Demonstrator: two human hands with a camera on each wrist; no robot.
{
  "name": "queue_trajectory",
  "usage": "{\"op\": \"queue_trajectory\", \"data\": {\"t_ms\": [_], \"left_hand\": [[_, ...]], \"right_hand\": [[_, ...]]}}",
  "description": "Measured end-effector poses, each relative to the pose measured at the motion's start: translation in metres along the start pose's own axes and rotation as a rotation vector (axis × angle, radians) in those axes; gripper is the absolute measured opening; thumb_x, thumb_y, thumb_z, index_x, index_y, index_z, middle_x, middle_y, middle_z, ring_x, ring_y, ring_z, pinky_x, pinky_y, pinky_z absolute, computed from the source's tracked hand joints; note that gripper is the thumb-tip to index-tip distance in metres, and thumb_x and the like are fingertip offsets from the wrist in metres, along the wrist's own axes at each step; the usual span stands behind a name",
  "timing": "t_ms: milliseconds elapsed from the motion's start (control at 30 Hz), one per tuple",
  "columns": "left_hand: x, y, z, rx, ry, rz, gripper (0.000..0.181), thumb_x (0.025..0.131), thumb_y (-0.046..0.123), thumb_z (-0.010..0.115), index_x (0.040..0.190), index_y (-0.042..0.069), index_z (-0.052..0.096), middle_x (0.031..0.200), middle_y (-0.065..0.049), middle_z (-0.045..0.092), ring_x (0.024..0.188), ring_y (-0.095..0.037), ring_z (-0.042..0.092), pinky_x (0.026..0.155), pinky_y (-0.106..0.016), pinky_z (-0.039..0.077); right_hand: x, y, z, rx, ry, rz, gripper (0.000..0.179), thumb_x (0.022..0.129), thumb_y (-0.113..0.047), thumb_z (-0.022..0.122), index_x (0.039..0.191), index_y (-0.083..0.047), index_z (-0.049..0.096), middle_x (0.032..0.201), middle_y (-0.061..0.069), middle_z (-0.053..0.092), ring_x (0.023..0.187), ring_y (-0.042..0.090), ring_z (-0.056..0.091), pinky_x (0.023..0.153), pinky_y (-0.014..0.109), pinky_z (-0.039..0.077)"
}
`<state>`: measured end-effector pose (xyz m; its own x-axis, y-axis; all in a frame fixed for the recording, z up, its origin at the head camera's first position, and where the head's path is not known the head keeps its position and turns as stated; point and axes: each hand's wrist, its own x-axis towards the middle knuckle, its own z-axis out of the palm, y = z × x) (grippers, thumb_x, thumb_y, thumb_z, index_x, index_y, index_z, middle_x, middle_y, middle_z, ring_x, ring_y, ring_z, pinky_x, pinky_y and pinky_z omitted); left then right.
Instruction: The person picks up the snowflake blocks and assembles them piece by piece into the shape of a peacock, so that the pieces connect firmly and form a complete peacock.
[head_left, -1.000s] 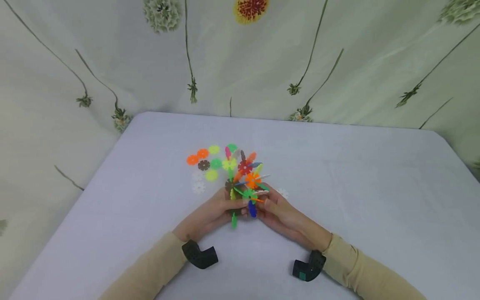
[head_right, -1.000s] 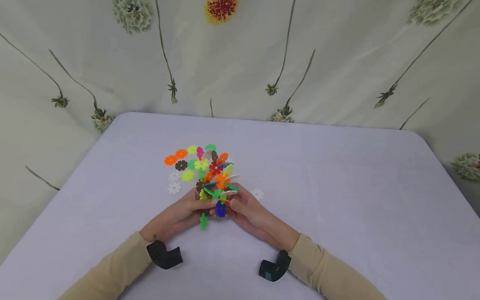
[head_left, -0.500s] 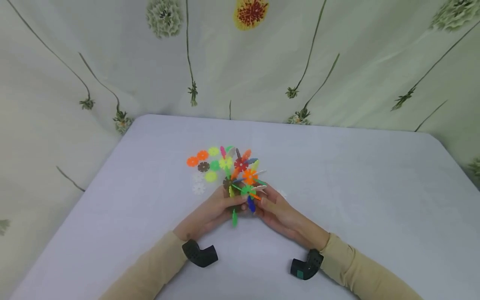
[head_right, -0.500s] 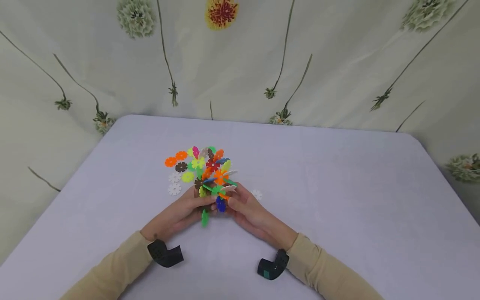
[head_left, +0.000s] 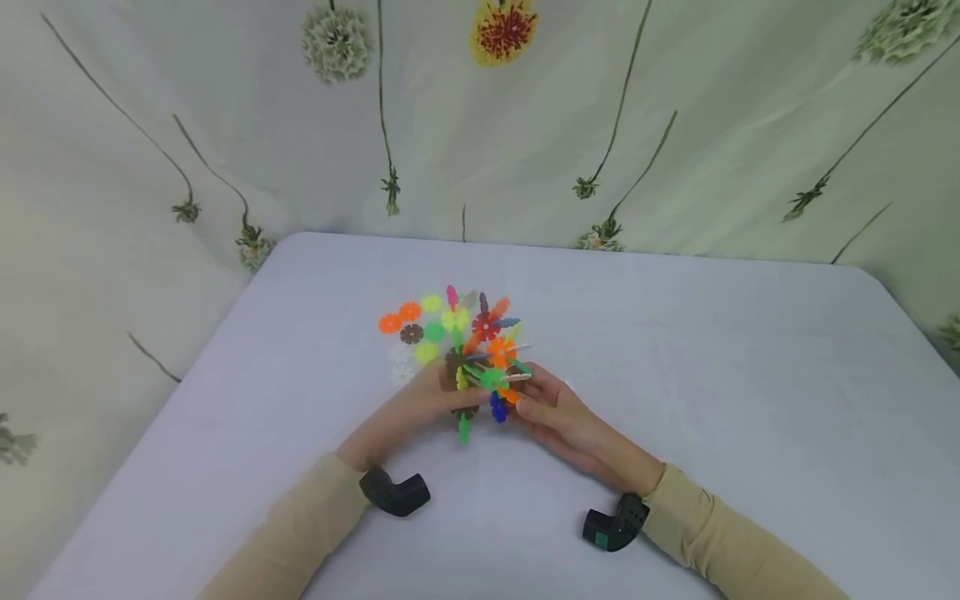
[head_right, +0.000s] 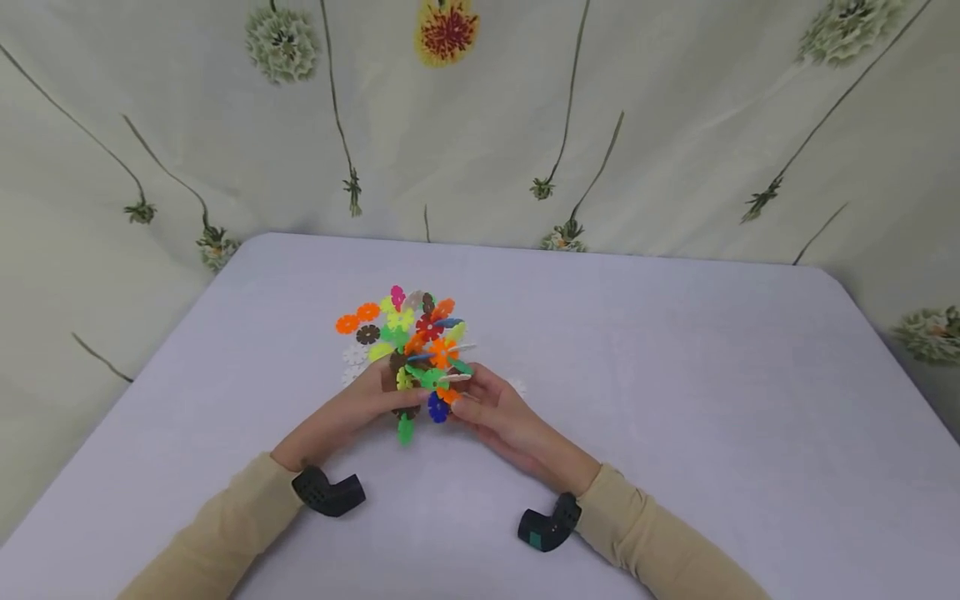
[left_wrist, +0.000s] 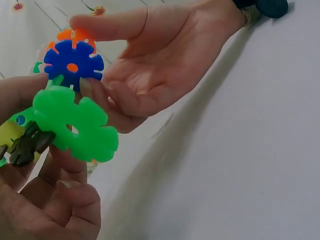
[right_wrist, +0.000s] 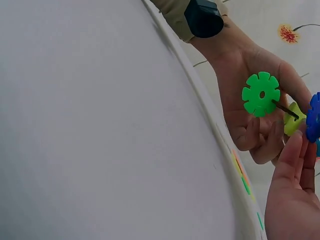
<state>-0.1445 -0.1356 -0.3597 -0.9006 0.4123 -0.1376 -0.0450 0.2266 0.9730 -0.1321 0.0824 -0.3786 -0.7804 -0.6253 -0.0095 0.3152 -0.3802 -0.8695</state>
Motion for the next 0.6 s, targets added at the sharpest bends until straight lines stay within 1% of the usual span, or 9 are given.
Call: {"op": "queue_trajectory", "data": {"t_ms": [33,167,200,267,333,400,467,567,600], "left_hand": [[0.0003,-0.0004,0.0002,-0.028,-0.007,-0.012,0.079,0.08,0.04,0.073,0.144,0.029,0.028,0.12,-0.002,0.052,0.108,-0.018,0.048,0.095,-0.04,0.038],[-0.0004,-0.0026,0.0016,-0.072,0.01,-0.073,0.076,0.081,0.041,0.072,0.14,0.016,0.031,0.115,-0.007,0.053,0.105,-0.019,0.048,0.093,-0.038,0.04],[-0.0007,-0.003,0.0018,-0.067,0.018,-0.075,0.074,0.081,0.041,0.071,0.139,0.013,0.033,0.113,-0.007,0.053,0.105,-0.019,0.047,0.093,-0.037,0.041],[-0.0009,-0.0032,0.0021,-0.048,0.046,-0.07,0.072,0.081,0.039,0.072,0.137,0.012,0.036,0.115,-0.005,0.054,0.107,-0.018,0.047,0.092,-0.035,0.042],[-0.0015,-0.0026,0.0021,-0.039,0.059,-0.059,0.061,0.082,0.035,0.072,0.13,0.01,0.044,0.1,-0.008,0.059,0.098,-0.021,0.05,0.085,-0.033,0.044],[-0.0018,-0.0015,0.0019,-0.014,0.068,-0.053,0.052,0.082,0.033,0.072,0.121,0.007,0.049,0.085,-0.008,0.059,0.087,-0.021,0.052,0.076,-0.031,0.045],[-0.0019,-0.0003,0.0017,0.005,0.075,-0.045,0.049,0.082,0.032,0.073,0.118,0.007,0.05,0.079,-0.008,0.057,0.083,-0.021,0.052,0.07,-0.029,0.044],[-0.0009,0.0016,0.002,0.053,0.088,-0.055,0.049,0.081,0.033,0.073,0.114,0.005,0.05,0.076,-0.008,0.055,0.078,-0.02,0.05,0.061,-0.026,0.039],[-0.0008,0.002,0.0019,0.065,0.096,-0.061,0.051,0.08,0.034,0.074,0.115,0.006,0.05,0.08,-0.007,0.056,0.08,-0.019,0.05,0.06,-0.026,0.039]], "right_hand": [[0.0,0.0,0.0,-0.012,0.011,0.004,0.052,0.085,-0.023,0.071,0.127,-0.007,0.044,0.123,0.01,0.047,0.104,0.02,0.05,0.092,0.033,0.043],[0.0008,0.0009,-0.0002,-0.058,0.075,0.029,0.061,0.083,-0.024,0.072,0.129,0.002,0.042,0.119,0.01,0.05,0.102,0.02,0.052,0.092,0.033,0.044],[0.001,0.0013,-0.0001,-0.068,0.089,0.035,0.061,0.083,-0.025,0.073,0.128,0.004,0.043,0.118,0.009,0.052,0.102,0.02,0.053,0.092,0.033,0.044],[0.0013,0.0022,-0.0004,-0.099,0.117,0.036,0.059,0.082,-0.026,0.073,0.124,0.006,0.047,0.113,0.008,0.055,0.098,0.019,0.054,0.089,0.031,0.045],[0.0014,0.0024,-0.0005,-0.121,0.139,0.028,0.051,0.082,-0.026,0.074,0.118,0.004,0.054,0.107,0.007,0.059,0.094,0.018,0.055,0.085,0.029,0.047],[0.0012,0.0021,-0.0009,-0.155,0.155,0.012,0.043,0.082,-0.023,0.074,0.112,0.003,0.058,0.103,0.006,0.062,0.091,0.018,0.056,0.083,0.028,0.048],[0.001,0.0019,-0.0012,-0.192,0.173,-0.008,0.039,0.081,-0.022,0.074,0.109,0.003,0.061,0.099,0.005,0.064,0.089,0.017,0.057,0.08,0.027,0.049],[0.0,0.0021,-0.0009,-0.261,0.205,-0.028,0.042,0.083,-0.017,0.073,0.11,0.011,0.058,0.099,0.006,0.065,0.09,0.017,0.058,0.081,0.027,0.049],[-0.0004,0.0025,-0.0003,-0.284,0.222,-0.03,0.043,0.083,-0.017,0.073,0.11,0.012,0.058,0.098,0.006,0.066,0.089,0.017,0.058,0.081,0.027,0.049]]}}
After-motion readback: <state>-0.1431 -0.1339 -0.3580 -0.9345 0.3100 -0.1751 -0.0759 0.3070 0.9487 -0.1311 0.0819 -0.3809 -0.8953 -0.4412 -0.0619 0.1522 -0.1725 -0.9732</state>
